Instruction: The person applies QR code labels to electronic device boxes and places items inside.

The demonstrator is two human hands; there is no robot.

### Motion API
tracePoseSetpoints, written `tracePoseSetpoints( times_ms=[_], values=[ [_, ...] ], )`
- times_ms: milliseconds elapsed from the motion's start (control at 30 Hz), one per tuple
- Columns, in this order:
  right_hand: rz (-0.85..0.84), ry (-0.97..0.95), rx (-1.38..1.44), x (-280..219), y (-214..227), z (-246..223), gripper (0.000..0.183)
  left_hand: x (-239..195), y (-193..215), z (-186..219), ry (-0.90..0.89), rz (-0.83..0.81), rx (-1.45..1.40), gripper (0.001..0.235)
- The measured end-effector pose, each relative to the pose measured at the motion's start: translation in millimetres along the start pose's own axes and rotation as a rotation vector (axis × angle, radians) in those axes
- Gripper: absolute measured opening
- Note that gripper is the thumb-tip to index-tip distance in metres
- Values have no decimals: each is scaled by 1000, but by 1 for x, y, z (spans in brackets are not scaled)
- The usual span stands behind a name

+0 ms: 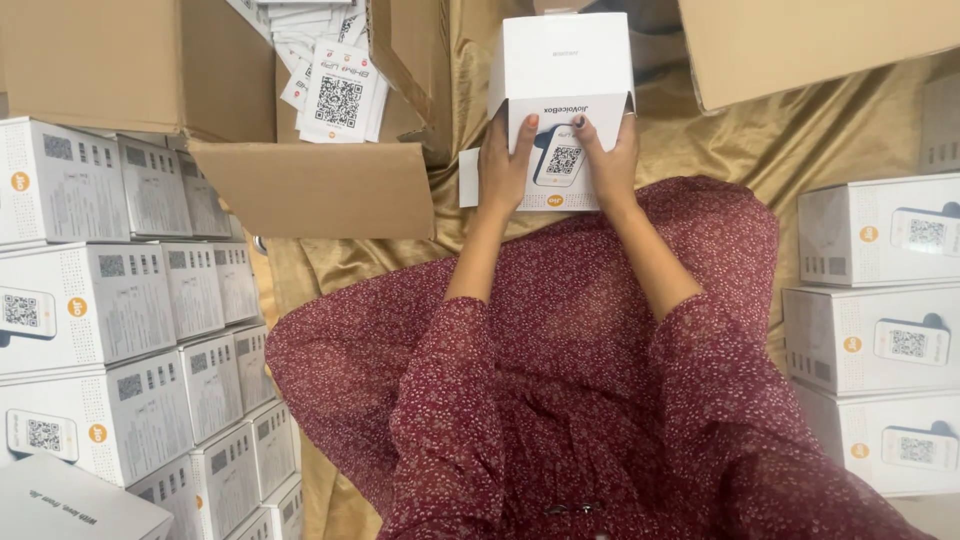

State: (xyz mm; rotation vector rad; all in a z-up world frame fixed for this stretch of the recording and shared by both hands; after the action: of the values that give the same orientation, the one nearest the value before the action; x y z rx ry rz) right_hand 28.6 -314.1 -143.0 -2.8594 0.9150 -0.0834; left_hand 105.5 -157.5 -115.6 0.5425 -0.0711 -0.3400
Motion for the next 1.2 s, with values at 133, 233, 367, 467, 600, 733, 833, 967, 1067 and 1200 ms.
tracePoseSetpoints(
  times_ms=[133,233,367,467,600,733,833,967,1067,1200],
  values=[
    [-3,152,-81,-4,5,9,70,-5,1,-11,-85,25,48,88],
    [-52,143,-44,2,5,9,68,2,1,-16,-193,85,284,86],
    [-66,53,-28,7,4,11,70,5,-2,-8,-23,-72,-41,99],
    [-71,25,60,9,2,10,76,8,-11,-17,-96,70,51,90],
    [-15,-4,-51,6,4,17,80,11,-19,-41,-100,66,17,90],
    [16,-59,-32,13,2,11,83,6,-7,-11,-93,104,-36,83],
    [49,-120,-17,6,0,5,80,-6,-6,1,-8,125,30,79],
    [64,24,10,-2,-2,1,74,-5,-15,-19,-46,149,-3,77],
    [14,100,-17,-6,-4,-14,70,-1,-14,-24,-25,87,-28,79],
    [-55,208,-102,0,1,-9,65,3,-17,-21,-10,40,-117,97]
  ],
)
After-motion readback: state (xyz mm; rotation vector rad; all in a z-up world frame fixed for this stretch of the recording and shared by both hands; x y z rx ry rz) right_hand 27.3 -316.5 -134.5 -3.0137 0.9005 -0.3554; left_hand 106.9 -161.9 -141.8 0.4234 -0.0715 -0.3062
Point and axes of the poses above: each hand's wrist, its own x-axis towards the middle knuckle, its own y-axis out of the back of the hand, z = x × y, the point moved 1 cm from there along x, towards the middle knuckle, and after that the axes turned 11 degrees about x, right-handed, at the moved point
